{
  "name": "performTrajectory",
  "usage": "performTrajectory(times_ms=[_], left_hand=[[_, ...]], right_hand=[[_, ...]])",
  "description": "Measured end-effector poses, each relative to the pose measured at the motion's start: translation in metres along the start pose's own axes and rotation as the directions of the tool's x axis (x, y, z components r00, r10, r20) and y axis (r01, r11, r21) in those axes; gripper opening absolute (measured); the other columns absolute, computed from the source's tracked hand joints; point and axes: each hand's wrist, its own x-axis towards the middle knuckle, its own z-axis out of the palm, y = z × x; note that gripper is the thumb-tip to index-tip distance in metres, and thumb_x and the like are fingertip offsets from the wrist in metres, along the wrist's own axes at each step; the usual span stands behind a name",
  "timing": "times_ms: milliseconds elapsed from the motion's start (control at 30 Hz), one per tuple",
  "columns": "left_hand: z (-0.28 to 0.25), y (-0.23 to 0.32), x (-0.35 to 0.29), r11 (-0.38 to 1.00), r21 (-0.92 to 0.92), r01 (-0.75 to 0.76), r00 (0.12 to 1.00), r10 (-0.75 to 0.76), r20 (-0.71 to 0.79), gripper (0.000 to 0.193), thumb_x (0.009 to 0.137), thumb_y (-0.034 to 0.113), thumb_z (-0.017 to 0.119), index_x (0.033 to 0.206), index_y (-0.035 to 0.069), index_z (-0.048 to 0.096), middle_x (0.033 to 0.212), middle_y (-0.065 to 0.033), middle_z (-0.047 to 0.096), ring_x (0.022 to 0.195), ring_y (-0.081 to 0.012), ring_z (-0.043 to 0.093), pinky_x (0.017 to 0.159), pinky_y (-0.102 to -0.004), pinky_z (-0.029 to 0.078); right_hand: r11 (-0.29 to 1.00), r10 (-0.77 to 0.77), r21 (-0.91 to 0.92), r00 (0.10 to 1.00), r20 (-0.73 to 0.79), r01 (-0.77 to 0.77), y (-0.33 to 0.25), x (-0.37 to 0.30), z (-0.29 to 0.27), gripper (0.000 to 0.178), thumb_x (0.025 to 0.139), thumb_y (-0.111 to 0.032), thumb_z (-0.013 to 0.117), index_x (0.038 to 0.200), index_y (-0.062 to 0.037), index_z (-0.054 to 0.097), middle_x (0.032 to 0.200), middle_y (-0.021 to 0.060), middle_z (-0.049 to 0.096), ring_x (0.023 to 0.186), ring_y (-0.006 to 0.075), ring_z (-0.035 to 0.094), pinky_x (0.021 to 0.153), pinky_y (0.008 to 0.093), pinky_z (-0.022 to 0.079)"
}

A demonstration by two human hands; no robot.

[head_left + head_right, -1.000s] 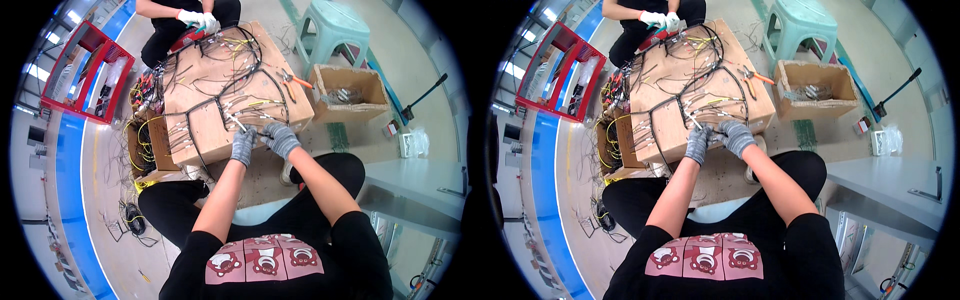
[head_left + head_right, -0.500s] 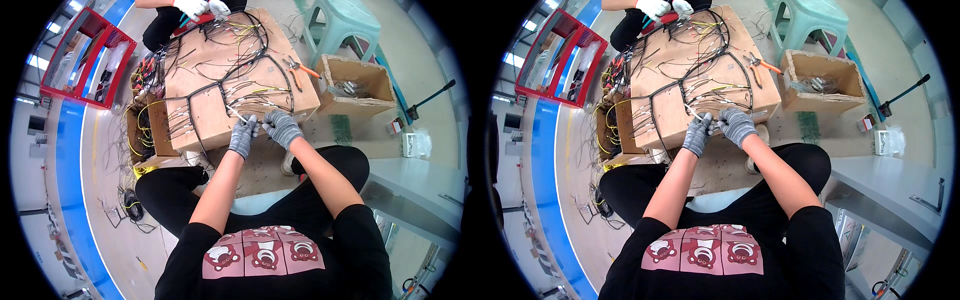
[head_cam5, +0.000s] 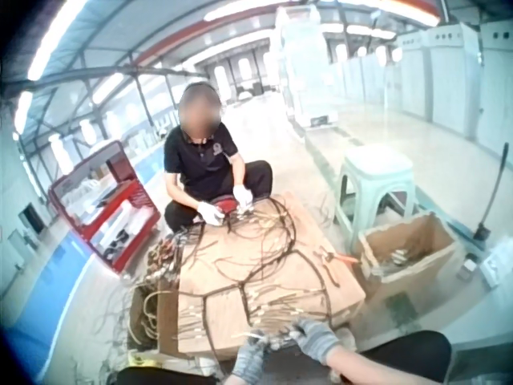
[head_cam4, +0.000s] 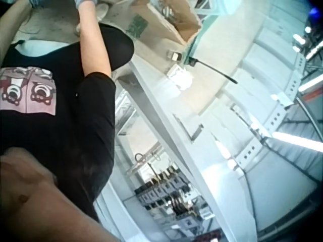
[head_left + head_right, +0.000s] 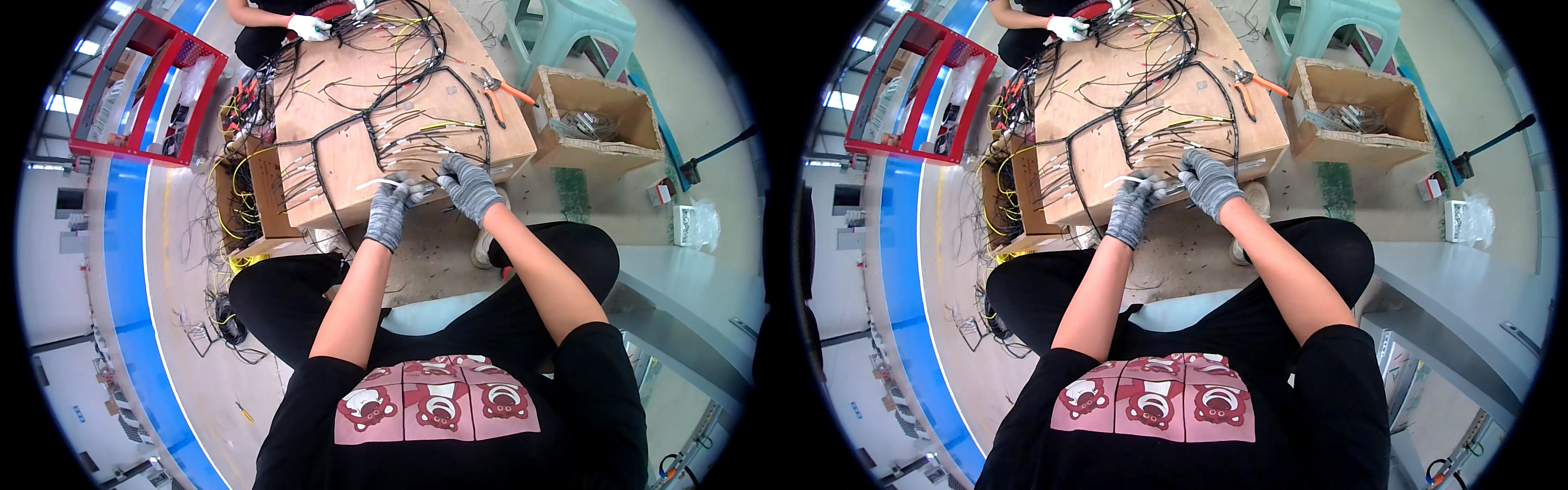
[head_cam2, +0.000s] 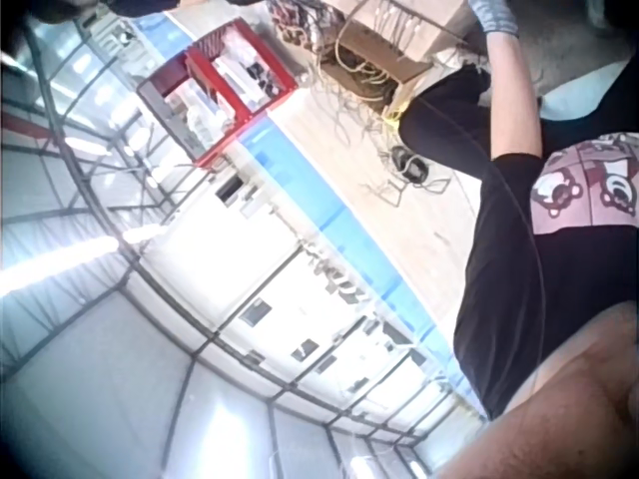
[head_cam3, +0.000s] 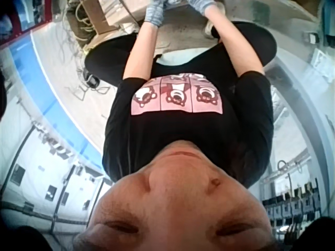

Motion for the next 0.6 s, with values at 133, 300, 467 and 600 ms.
performTrajectory(times_ms=[133, 300, 467, 600], left_hand=[[0.010, 0.018, -0.004, 0.993, 0.122, -0.002, 0.990, 0.019, -0.139, 0.018, 0.089, 0.011, 0.051, 0.103, 0.000, 0.051, 0.087, -0.0078, 0.058, 0.077, -0.0157, 0.060, 0.065, -0.0232, 0.052], [0.020, 0.010, 0.008, 0.975, 0.222, 0.014, 0.998, 0.000, -0.065, 0.017, 0.088, 0.015, 0.055, 0.099, 0.002, 0.056, 0.079, -0.0023, 0.058, 0.065, -0.0078, 0.054, 0.056, -0.0175, 0.046], [0.032, 0.006, 0.014, 0.966, 0.257, 0.005, 0.996, 0.018, -0.090, 0.018, 0.087, 0.012, 0.055, 0.103, 0.004, 0.055, 0.080, -0.0014, 0.059, 0.066, -0.0066, 0.054, 0.057, -0.0170, 0.048], [0.025, 0.004, 0.018, 0.969, 0.247, -0.010, 0.994, 0.038, -0.107, 0.018, 0.087, 0.010, 0.055, 0.104, 0.005, 0.055, 0.081, -0.0015, 0.059, 0.066, -0.0069, 0.055, 0.056, -0.0170, 0.048]], right_hand=[[0.994, 0.014, 0.105, 0.999, 0.038, -0.018, 0.006, 0.001, 0.000, 0.012, 0.077, -0.008, 0.058, 0.088, -0.0022, 0.058, 0.085, 0.0151, 0.061, 0.079, 0.0277, 0.059, 0.072, 0.0342, 0.046], [0.996, -0.050, 0.069, 0.999, 0.018, 0.048, -0.008, 0.000, -0.005, 0.012, 0.078, -0.008, 0.057, 0.088, -0.0034, 0.059, 0.084, 0.0151, 0.060, 0.079, 0.0296, 0.058, 0.073, 0.0348, 0.046], [0.998, -0.037, 0.060, 0.999, 0.016, 0.036, -0.004, 0.002, -0.007, 0.012, 0.078, -0.009, 0.057, 0.089, -0.0037, 0.059, 0.085, 0.0151, 0.060, 0.080, 0.0302, 0.058, 0.074, 0.0348, 0.046], [0.997, -0.026, 0.073, 1.000, 0.004, 0.026, -0.006, 0.002, -0.006, 0.013, 0.078, -0.009, 0.058, 0.089, -0.0044, 0.060, 0.086, 0.0143, 0.061, 0.080, 0.0298, 0.058, 0.074, 0.0346, 0.046]])
